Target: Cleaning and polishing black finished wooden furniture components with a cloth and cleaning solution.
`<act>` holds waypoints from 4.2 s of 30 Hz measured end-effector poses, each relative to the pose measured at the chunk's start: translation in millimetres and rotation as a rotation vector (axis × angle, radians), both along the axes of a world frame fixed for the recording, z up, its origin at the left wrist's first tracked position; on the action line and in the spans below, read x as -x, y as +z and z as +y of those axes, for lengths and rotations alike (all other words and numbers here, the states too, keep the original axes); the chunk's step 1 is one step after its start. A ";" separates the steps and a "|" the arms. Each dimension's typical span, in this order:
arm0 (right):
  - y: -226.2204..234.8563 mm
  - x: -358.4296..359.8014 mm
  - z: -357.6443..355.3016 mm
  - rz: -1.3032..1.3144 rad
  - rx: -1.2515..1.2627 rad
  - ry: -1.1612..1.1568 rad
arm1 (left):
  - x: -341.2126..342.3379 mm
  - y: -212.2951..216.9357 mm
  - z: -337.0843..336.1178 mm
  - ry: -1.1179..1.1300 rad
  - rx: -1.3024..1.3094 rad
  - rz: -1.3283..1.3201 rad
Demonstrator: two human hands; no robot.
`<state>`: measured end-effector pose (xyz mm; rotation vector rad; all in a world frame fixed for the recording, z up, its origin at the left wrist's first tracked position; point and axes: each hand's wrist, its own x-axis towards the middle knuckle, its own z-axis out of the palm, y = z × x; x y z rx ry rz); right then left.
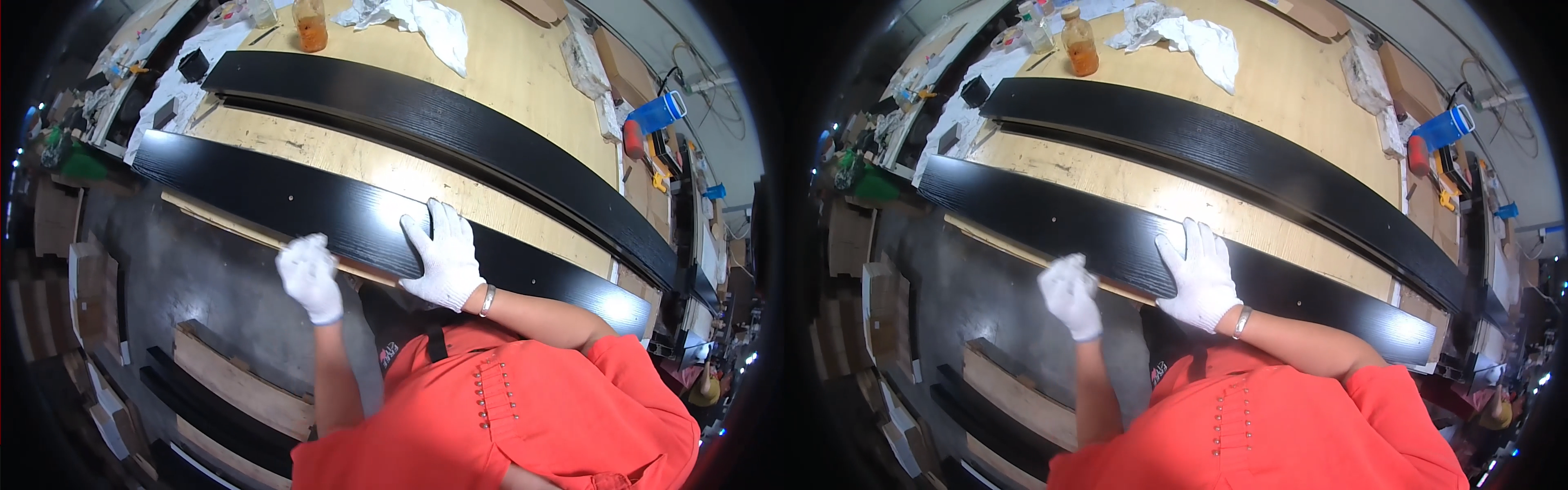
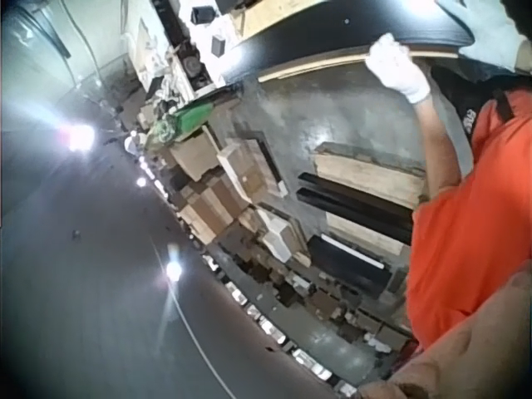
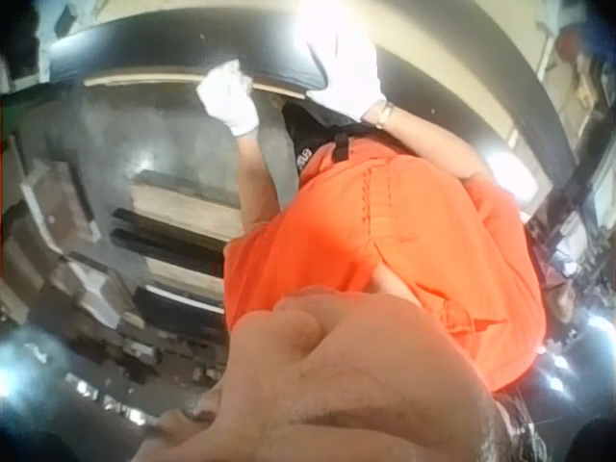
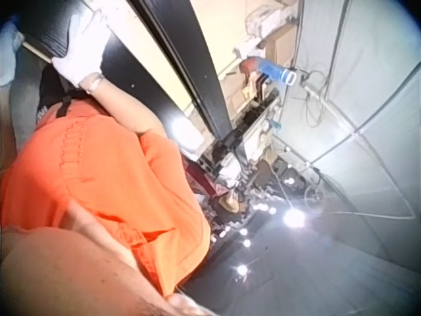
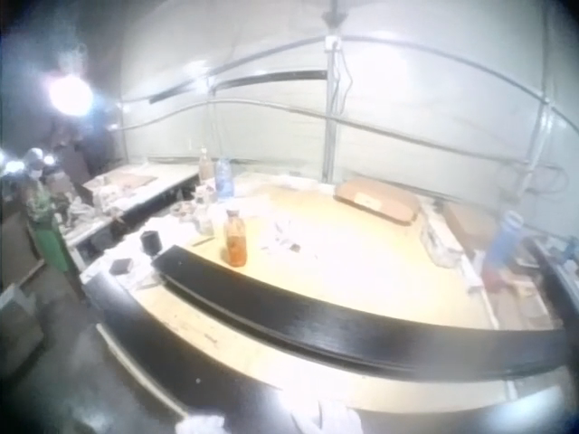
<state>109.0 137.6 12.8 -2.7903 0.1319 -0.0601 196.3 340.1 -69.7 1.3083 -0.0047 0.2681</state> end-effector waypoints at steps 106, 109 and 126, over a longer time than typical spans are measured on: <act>184.6 -37.0 -109.8 -0.140 0.042 -0.369 | -52.1 123.8 -59.5 -1.525 -0.391 -0.531; 193.7 -16.3 -114.9 -0.100 0.062 -0.411 | -86.4 85.9 -60.1 -1.000 -0.906 -0.574; 96.7 65.2 -146.0 0.046 -0.360 -0.355 | 108.2 58.4 -123.8 -1.602 -0.628 0.422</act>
